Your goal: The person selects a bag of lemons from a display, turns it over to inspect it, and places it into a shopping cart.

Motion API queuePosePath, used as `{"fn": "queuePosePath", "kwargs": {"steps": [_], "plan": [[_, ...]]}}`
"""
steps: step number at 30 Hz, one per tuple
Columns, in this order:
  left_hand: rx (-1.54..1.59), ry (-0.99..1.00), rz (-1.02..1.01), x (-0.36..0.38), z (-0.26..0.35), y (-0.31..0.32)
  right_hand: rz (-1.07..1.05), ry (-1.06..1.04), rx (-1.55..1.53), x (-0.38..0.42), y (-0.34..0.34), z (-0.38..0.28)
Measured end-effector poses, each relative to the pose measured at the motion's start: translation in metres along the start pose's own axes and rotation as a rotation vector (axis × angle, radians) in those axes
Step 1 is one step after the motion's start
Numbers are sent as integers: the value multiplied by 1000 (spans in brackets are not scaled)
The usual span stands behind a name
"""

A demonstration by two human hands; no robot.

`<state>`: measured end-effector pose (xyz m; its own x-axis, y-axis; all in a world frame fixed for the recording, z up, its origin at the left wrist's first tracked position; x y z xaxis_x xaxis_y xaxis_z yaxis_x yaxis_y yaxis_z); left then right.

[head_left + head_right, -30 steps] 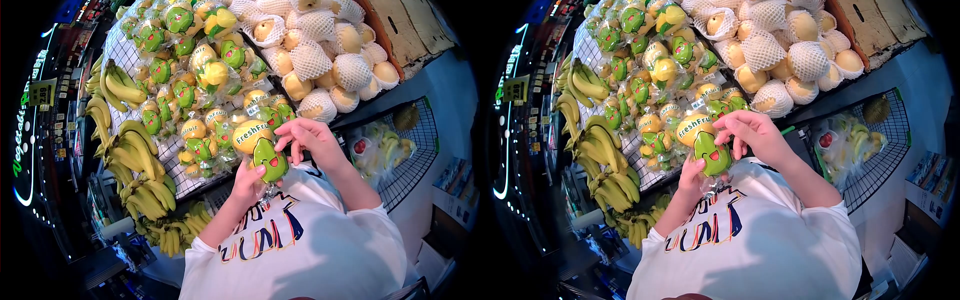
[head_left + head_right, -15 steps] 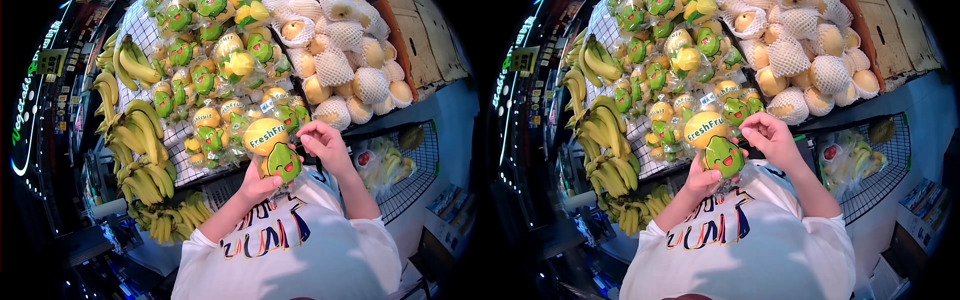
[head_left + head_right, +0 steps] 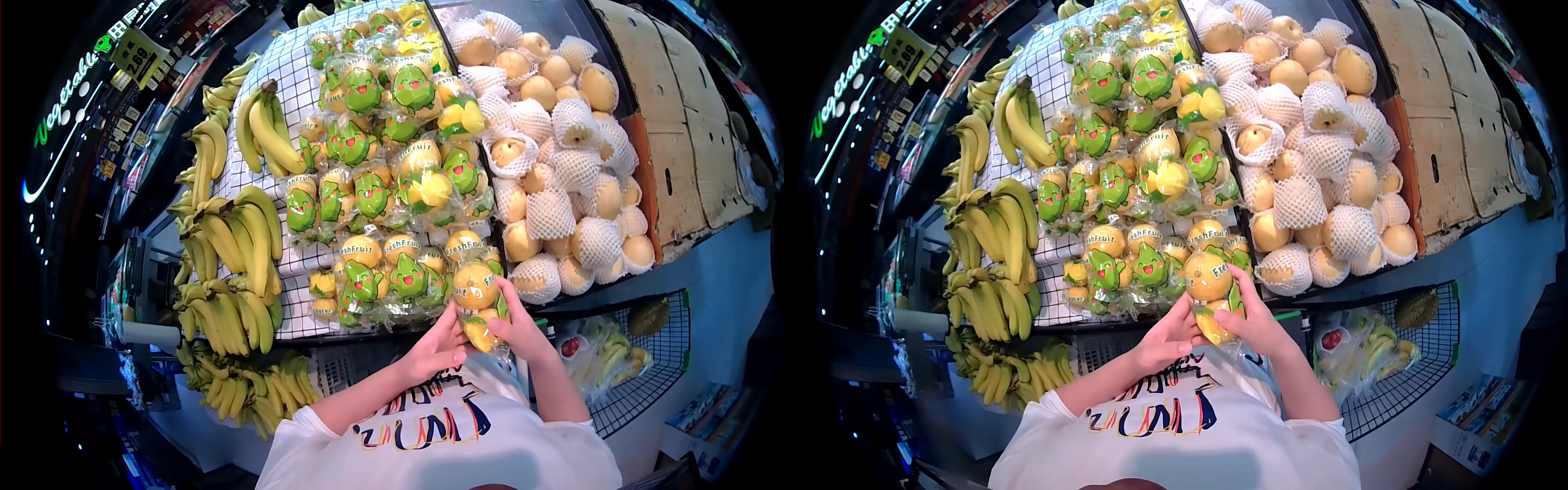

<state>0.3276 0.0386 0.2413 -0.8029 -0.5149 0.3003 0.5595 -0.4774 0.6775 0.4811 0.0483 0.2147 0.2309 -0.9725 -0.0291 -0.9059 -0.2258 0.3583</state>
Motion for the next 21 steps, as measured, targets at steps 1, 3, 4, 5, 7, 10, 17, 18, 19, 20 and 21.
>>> {"fn": "queuePosePath", "kwargs": {"steps": [1, 3, 4, 5, 7, 10, 17, 18, 19, 20, 21], "plan": [[0, 25, -64, 1, -3, -3, 38, 21, -79, 4, -8, 6], [-326, 31, 34, 8, -1, -7, 53, 39, -457, 3, -10, 4], [-597, 49, 173, 12, 12, 0, 18, 7, -576, 2, -20, 19], [-831, 137, 292, 15, 29, 11, -23, 20, -736, 2, -17, 13], [-1252, 335, 460, 23, 54, 17, 3, -29, -903, -5, -9, 6], [-1378, 615, 722, 33, 78, -2, 91, -102, -838, -17, -26, 6], [-1831, 436, 887, 41, 83, -73, -56, -95, -624, -77, -56, -56], [-1889, 444, 901, 40, 80, -76, -33, -120, -584, -87, -61, -61], [-1949, 450, 915, 39, 77, -77, -9, -145, -546, -99, -58, -74], [-1939, 457, 951, 38, 77, -78, -25, -145, -570, -110, -54, -83], [-1930, 467, 960, 38, 75, -79, -14, -151, -518, -118, -51, -91]]}}
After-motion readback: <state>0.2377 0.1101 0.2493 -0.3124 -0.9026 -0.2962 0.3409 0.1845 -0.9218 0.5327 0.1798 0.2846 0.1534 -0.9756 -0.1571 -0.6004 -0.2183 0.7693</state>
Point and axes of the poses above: each hand's wrist, its own x-axis away from the middle knuckle, its own y-axis out of the palm, z = x × y, the point moved 5 cm from there along -x, towards the middle knuckle, and after that the axes turned 12 degrees about -y, right-handed, at the moved point
